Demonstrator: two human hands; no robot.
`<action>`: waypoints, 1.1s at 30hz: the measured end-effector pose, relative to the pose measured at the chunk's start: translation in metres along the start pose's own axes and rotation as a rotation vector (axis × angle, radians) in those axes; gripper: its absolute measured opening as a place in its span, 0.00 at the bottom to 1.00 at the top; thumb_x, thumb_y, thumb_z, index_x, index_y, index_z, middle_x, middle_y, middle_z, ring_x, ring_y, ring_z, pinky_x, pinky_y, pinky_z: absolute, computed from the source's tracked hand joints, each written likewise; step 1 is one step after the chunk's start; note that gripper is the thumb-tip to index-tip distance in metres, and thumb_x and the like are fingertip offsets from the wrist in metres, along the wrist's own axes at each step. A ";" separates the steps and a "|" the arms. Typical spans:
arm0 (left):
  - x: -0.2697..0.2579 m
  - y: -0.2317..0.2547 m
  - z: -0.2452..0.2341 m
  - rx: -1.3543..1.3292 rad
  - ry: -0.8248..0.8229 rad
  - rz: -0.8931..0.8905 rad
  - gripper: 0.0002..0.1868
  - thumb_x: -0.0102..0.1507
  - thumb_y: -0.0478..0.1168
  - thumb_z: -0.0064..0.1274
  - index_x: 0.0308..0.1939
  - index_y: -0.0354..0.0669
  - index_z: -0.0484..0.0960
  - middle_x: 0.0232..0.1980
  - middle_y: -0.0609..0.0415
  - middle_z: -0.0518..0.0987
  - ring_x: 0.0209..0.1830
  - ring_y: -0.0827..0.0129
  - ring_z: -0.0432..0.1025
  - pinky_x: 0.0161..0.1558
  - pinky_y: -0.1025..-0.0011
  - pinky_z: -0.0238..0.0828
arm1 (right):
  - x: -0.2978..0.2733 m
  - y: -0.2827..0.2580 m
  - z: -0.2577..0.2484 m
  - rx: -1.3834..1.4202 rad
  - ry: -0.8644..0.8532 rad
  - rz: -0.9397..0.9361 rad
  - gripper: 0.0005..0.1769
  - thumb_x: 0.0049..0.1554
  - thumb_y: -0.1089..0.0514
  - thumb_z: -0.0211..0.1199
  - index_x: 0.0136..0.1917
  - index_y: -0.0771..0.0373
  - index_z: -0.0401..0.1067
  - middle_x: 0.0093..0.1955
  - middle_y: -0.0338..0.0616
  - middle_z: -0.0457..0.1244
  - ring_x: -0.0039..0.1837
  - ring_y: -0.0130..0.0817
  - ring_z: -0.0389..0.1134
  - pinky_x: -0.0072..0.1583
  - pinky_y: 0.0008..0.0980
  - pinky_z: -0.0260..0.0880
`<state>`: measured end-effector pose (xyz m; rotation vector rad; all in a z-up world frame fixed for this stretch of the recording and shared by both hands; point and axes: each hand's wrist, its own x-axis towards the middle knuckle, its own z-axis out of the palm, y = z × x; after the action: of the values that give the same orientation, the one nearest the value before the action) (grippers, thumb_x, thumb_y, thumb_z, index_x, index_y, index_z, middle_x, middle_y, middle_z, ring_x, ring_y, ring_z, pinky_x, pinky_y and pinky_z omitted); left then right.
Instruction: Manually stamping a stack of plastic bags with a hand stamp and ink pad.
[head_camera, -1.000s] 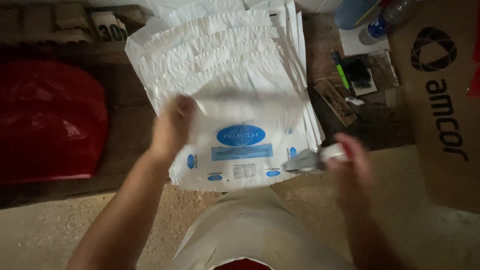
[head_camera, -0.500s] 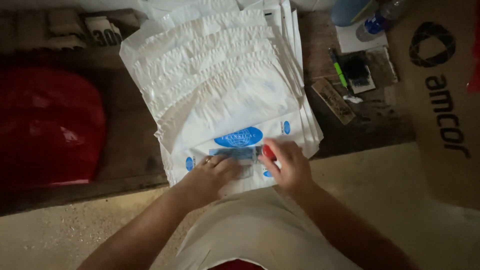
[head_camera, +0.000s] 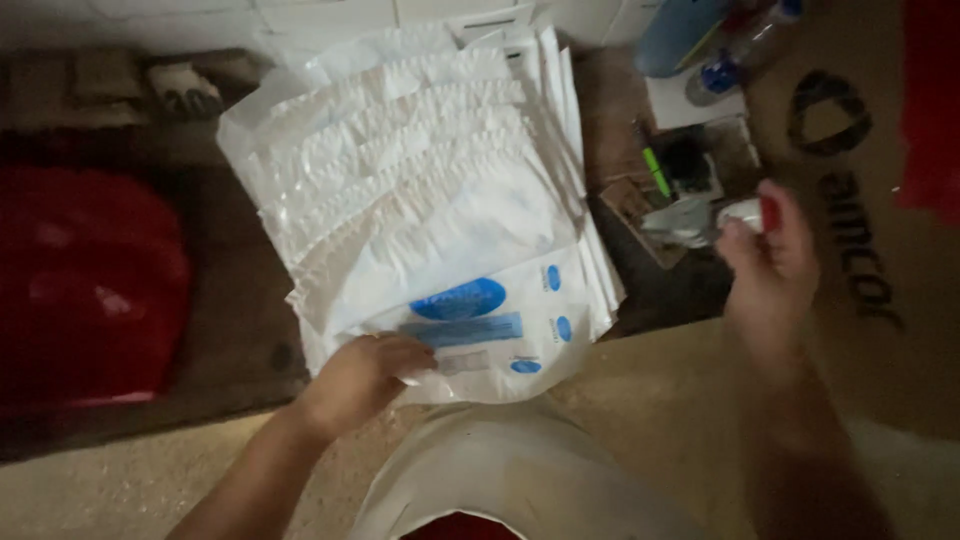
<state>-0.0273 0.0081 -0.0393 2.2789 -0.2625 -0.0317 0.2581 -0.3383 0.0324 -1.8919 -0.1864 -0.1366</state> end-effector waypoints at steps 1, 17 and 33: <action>0.002 -0.011 0.000 -0.003 0.001 0.010 0.24 0.47 0.28 0.53 0.46 0.48 0.86 0.53 0.55 0.86 0.52 0.56 0.80 0.52 0.60 0.72 | 0.016 0.008 -0.010 -0.005 0.007 -0.005 0.26 0.64 0.62 0.63 0.74 0.55 0.67 0.61 0.44 0.67 0.56 0.30 0.69 0.55 0.26 0.74; 0.084 0.020 -0.033 0.707 0.524 -0.008 0.14 0.68 0.31 0.46 0.57 0.37 0.78 0.52 0.42 0.81 0.46 0.51 0.77 0.38 0.55 0.70 | 0.167 0.108 0.022 -0.434 -0.278 -0.381 0.25 0.69 0.56 0.57 0.78 0.57 0.62 0.66 0.56 0.65 0.62 0.54 0.67 0.62 0.45 0.64; 0.007 -0.005 0.050 0.443 0.246 -0.302 0.37 0.61 0.58 0.58 0.71 0.50 0.71 0.75 0.48 0.66 0.73 0.47 0.59 0.71 0.49 0.52 | 0.118 0.044 0.038 -0.190 -0.184 -0.480 0.24 0.71 0.71 0.65 0.77 0.70 0.62 0.67 0.64 0.65 0.63 0.51 0.68 0.60 0.41 0.69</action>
<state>-0.0249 -0.0270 -0.0757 2.7107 0.2290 0.1653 0.3823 -0.3088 0.0013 -2.0171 -0.7769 -0.3142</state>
